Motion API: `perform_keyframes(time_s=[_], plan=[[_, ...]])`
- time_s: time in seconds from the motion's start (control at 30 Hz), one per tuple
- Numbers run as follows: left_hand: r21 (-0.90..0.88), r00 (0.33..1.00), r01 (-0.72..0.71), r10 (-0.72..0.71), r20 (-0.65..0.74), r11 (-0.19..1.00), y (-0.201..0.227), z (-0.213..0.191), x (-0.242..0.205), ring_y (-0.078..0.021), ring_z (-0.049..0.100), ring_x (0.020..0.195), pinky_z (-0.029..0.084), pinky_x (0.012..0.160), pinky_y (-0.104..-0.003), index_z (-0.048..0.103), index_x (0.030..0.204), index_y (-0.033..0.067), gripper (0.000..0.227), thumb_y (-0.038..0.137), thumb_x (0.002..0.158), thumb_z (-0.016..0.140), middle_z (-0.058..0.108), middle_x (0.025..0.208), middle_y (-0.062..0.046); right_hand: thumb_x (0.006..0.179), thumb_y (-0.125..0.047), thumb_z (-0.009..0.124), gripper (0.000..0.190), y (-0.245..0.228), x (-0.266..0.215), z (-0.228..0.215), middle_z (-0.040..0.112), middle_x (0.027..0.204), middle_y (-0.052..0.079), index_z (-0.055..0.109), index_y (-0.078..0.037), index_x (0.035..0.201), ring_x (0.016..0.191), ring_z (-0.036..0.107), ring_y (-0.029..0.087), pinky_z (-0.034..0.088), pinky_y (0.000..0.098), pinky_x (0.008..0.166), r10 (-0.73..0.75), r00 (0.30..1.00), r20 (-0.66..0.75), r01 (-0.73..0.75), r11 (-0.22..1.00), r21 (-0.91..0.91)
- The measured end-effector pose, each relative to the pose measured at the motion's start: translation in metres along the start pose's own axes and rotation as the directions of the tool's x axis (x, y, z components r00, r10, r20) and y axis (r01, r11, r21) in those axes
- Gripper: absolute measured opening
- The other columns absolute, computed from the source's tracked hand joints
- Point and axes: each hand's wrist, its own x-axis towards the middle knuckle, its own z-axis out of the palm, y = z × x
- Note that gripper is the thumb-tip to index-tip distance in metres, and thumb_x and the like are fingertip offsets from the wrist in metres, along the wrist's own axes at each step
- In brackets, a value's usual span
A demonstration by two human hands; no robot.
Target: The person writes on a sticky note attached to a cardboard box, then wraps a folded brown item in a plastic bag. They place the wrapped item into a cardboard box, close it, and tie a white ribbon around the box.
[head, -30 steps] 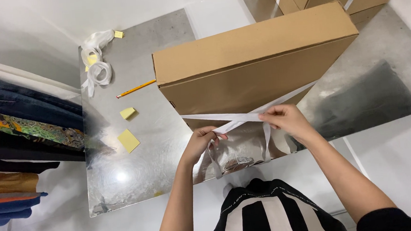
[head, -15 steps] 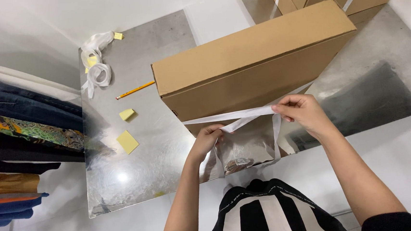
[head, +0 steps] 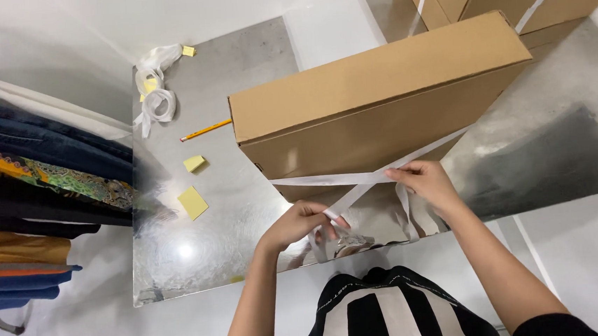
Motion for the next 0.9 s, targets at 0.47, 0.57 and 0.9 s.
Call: perform_keyframes(time_s=[0.47, 0.57, 0.9], plan=[[-0.207, 0.833, -0.473, 0.511, 0.213, 0.856, 0.227, 0.008, 0.016, -0.0241, 0.079, 0.105, 0.068, 0.069, -0.024, 0.065, 0.14, -0.0027, 0.041, 0.026, 0.114, 0.051, 0.068, 0.143, -0.023, 0.087, -0.011, 0.091, 0.026, 0.028, 0.021, 0.011, 0.049, 0.056, 0.004, 0.074, 0.009, 0.082, 0.047, 0.044, 0.01, 0.029, 0.0241, 0.046, -0.064, 0.998, -0.005, 0.064, 0.987, 0.148], [-0.091, 0.845, -0.522, 0.528, 0.078, 0.848, 0.291, -0.006, 0.031, -0.019, 0.079, 0.106, 0.064, 0.072, -0.025, 0.066, 0.139, 0.0039, 0.049, 0.037, 0.106, 0.052, 0.07, 0.146, -0.014, 0.089, -0.013, 0.088, 0.026, -0.001, 0.005, 0.012, 0.042, 0.056, 0.003, 0.075, 0.007, 0.079, 0.05, 0.037, 0.012, 0.025, 0.028, 0.05, 0.017, 1.0, 0.023, -0.019, 0.993, 0.113], [0.732, 0.817, 0.033, 0.403, -0.412, 0.681, 0.298, -0.162, 0.227, -0.0324, 0.032, 0.159, 0.024, 0.127, -0.046, 0.02, 0.17, 0.0266, 0.085, 0.07, 0.097, 0.023, 0.034, 0.174, -0.007, 0.087, -0.007, 0.088, 0.022, 0.004, 0.0, 0.01, 0.038, 0.063, 0.004, 0.075, 0.009, 0.081, 0.057, 0.028, 0.015, 0.021, 0.0316, 0.055, 0.109, 0.994, 0.019, -0.11, 0.96, 0.258]])
